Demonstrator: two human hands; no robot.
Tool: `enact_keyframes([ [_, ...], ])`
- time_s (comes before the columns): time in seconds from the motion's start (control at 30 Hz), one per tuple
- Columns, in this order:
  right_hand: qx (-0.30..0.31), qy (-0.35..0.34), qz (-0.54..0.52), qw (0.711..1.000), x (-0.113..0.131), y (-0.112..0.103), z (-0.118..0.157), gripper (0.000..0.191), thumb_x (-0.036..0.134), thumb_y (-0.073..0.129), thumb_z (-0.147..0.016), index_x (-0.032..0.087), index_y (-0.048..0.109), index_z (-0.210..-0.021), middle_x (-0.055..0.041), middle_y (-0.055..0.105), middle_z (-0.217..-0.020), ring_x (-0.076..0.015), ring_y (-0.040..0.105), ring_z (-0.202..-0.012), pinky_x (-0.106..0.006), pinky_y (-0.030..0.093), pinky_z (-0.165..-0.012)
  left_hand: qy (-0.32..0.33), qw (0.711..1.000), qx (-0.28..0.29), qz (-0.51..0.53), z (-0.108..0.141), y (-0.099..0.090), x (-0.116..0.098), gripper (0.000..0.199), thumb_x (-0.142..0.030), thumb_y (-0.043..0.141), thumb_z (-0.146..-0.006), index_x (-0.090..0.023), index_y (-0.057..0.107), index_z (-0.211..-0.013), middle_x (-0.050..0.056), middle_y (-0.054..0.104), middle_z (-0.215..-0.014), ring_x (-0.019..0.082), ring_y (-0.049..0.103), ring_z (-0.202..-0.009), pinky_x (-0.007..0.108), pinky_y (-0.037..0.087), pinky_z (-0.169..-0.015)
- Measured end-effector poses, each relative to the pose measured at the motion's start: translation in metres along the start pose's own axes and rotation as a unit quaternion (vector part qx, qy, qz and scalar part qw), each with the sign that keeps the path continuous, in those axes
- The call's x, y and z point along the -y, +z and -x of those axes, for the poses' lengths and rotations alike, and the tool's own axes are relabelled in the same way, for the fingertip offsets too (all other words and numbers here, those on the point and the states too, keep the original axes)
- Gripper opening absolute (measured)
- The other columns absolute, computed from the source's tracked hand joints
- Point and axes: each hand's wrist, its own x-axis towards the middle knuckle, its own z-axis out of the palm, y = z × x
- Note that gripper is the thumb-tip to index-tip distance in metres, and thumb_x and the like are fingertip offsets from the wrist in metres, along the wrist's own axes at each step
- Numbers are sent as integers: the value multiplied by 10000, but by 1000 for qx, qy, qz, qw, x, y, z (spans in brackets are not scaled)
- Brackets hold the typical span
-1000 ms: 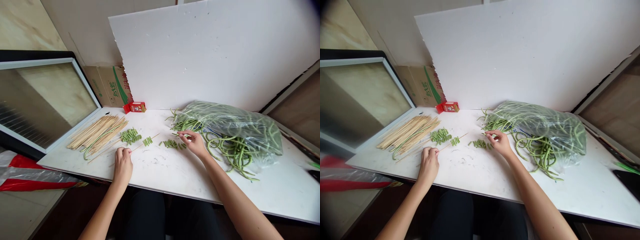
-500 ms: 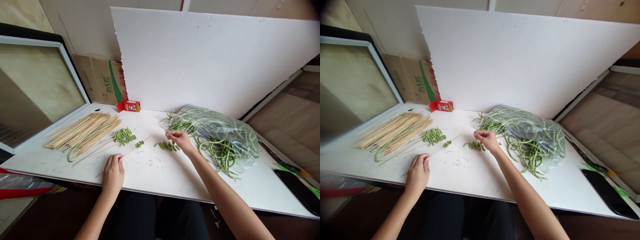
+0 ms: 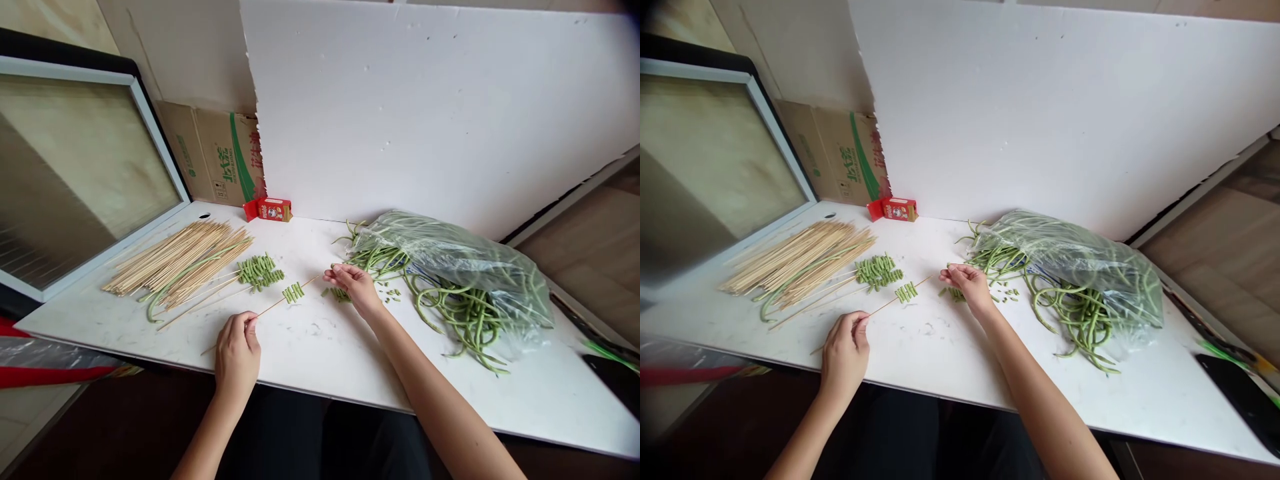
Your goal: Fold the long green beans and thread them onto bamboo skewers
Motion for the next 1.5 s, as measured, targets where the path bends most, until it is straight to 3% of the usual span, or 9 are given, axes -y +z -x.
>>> enact_keyframes([
  [0.17, -15, 3, -17, 1000, 5, 2, 4, 384, 500, 942, -754, 200, 784, -934, -97, 842, -1039, -226, 819, -979, -283, 647, -873, -3, 1000, 2, -3, 0, -1, 0, 157, -284, 486, -1087, -215, 627, -1098, 70, 733, -1031, 259, 690, -947, 381, 511, -865],
  [0.4, 56, 51, -49, 996, 11, 5, 10, 332, 443, 923, -802, 200, 810, -998, -92, 839, -1087, -199, 812, -990, -234, 647, -845, -13, 1000, 4, -2, 1, -1, 0, 167, -288, 483, -1084, -214, 631, -1109, 81, 752, -1033, 265, 699, -921, 392, 506, -850],
  [0.83, 97, 50, -48, 993, 4, 9, 13, 353, 479, 912, -807, 193, 837, -1000, -87, 839, -1083, -186, 801, -982, -254, 633, -933, -1, 1000, 21, -10, -1, 1, 4, 176, -305, 481, -1087, -224, 636, -1105, 78, 764, -1064, 273, 699, -911, 400, 504, -853],
  [1.0, 95, 45, -83, 991, 7, 7, 11, 324, 459, 897, -835, 196, 819, -1007, -78, 821, -1138, -170, 785, -1033, -208, 631, -916, 16, 998, 59, 16, -23, 9, 6, 157, -293, 475, -1078, -229, 618, -1083, 62, 766, -980, 266, 718, -863, 382, 517, -795],
  [1.17, 44, 9, -89, 995, 13, -1, 5, 313, 471, 905, -822, 231, 810, -1000, -48, 821, -1122, -178, 791, -1033, -199, 647, -822, 64, 991, 112, 33, -57, 25, -4, 155, -283, 457, -1079, -226, 601, -1085, 53, 753, -886, 261, 715, -830, 371, 525, -765],
  [1.33, -9, -18, -90, 996, 23, -11, 0, 356, 517, 909, -796, 256, 796, -1011, -48, 821, -1152, -223, 788, -1115, -242, 660, -846, 130, 985, 106, 28, -87, 50, -11, 190, -238, 432, -1080, -217, 621, -1095, 61, 745, -877, 245, 705, -835, 368, 523, -805],
  [1.5, -23, -31, -90, 995, 27, -16, -1, 366, 527, 898, -797, 262, 794, -1026, -49, 812, -1196, -231, 779, -1146, -248, 659, -855, 198, 978, 63, 30, -95, 66, -6, 237, -154, 439, -1052, -205, 666, -1096, 80, 762, -952, 240, 712, -917, 366, 516, -864],
])
